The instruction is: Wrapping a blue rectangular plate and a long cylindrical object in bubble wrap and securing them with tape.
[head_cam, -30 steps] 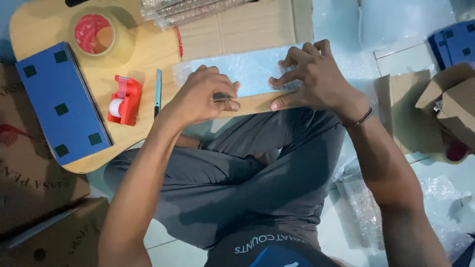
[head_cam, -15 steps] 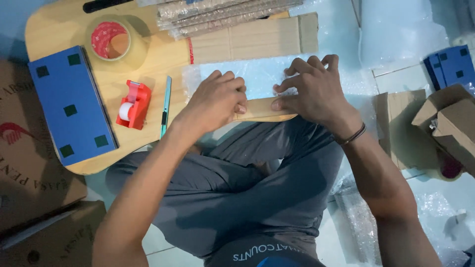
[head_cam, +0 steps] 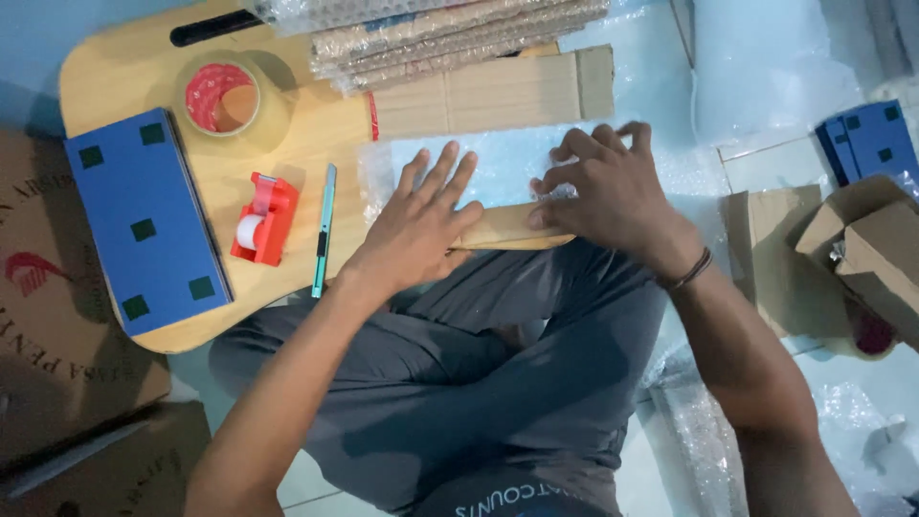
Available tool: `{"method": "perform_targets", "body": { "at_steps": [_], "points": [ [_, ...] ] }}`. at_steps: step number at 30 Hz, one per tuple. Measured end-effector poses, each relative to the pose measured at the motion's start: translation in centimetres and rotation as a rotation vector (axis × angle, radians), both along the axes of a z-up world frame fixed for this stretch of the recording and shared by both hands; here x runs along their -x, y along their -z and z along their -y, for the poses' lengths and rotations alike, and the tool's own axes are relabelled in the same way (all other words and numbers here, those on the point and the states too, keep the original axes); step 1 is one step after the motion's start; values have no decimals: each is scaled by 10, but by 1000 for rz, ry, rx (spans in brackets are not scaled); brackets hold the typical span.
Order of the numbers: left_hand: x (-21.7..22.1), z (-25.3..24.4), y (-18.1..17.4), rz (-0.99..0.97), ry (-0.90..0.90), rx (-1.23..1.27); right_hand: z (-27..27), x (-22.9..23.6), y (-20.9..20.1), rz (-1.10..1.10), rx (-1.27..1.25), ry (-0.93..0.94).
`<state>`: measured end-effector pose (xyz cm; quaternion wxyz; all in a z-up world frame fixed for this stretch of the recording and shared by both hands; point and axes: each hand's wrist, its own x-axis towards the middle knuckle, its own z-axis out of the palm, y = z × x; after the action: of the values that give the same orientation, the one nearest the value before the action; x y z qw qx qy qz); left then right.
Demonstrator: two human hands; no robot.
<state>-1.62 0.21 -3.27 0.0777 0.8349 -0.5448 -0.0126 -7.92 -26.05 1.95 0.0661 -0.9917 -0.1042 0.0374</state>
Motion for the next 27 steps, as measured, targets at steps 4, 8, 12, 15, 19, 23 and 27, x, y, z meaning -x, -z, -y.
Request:
{"method": "perform_targets", "body": {
  "at_steps": [4,8,12,15,19,23,27],
  "points": [
    [-5,0,2,14,17,10,13,-24,9,1,15,-54],
    [-3,0,5,33,28,156,17,-60,51,373,-236,15],
    [-1,-1,5,37,45,178,11,-79,77,449,-57,34],
    [7,-1,0,91,40,135,3,-78,67,488,-15,44],
    [17,0,1,61,14,143,6,-79,73,470,-58,28],
    [19,1,-2,37,-11,158,1,-74,62,556,-129,2],
    [19,3,-7,35,-20,153,2,-60,50,505,-113,-32]
  ]
}}
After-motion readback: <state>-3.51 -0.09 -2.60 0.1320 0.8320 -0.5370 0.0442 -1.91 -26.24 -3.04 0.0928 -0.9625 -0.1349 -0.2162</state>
